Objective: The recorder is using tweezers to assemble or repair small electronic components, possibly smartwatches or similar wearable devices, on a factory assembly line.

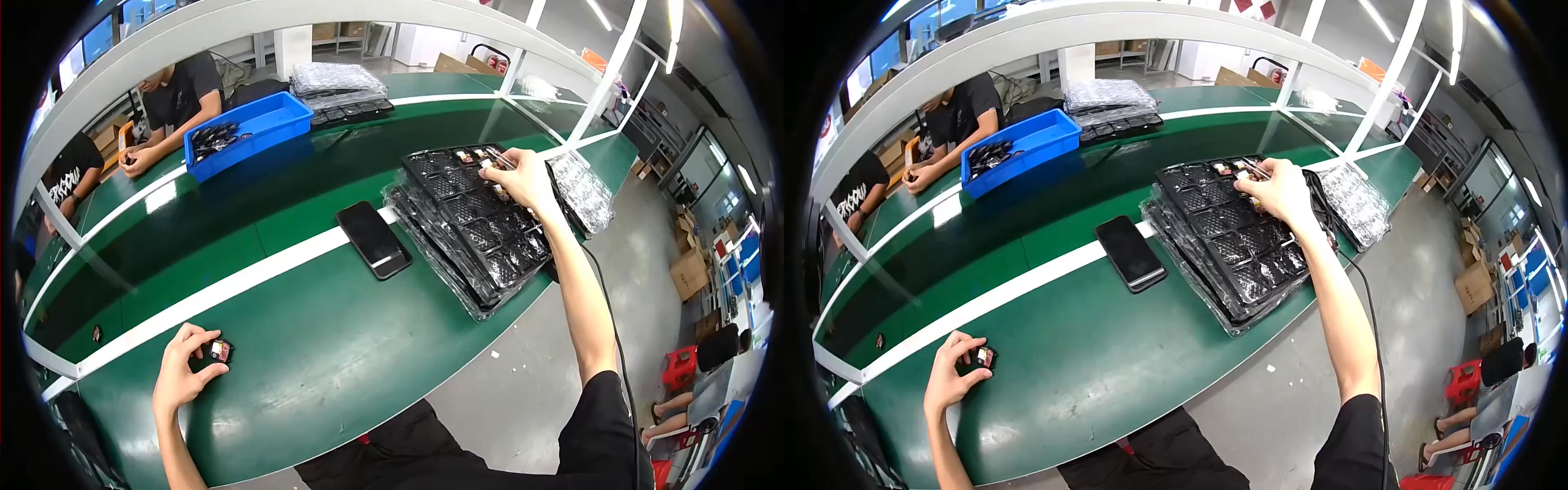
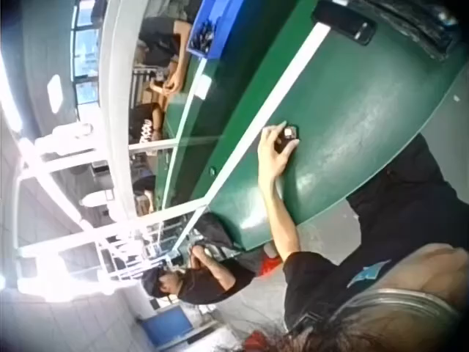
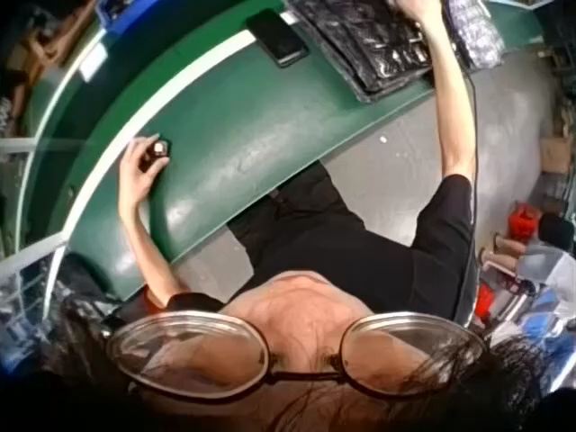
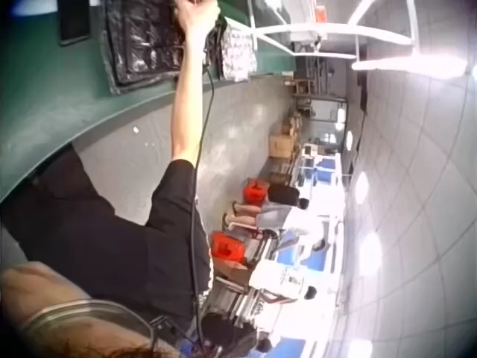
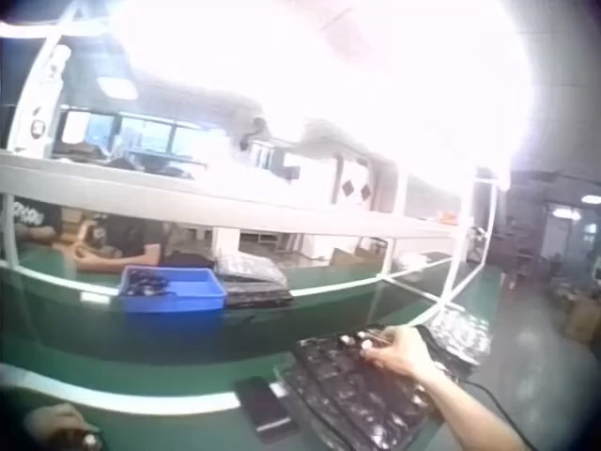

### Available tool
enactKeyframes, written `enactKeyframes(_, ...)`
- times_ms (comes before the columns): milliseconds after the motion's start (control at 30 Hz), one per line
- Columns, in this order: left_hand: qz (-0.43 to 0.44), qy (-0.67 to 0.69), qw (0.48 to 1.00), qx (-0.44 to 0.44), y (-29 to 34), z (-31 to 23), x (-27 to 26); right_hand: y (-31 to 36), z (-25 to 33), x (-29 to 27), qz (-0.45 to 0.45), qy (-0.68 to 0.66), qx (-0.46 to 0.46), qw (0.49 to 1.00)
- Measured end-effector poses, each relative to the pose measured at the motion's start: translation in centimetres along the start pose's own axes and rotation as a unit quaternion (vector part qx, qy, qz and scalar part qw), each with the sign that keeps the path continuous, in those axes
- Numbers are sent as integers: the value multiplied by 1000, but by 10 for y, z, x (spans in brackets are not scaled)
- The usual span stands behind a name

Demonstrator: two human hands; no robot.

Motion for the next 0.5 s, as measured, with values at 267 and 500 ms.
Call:
enactKeyframes(267,-8,-3,1000,24,3,1,-1,5,16,0,58,-28,25,998)
enactKeyframes(500,5,-9,999,52,20,-25,19,41,139,2,78,-331,-42,939)
Point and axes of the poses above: each hand's wrist, its own y-axis away from the middle knuckle, its own x-axis out of the palm, z = x × y, the point moved 7 cm from there along -y, towards the middle knuckle, and after that the axes turned 13 degrees about -x, right-handed, at the moved point
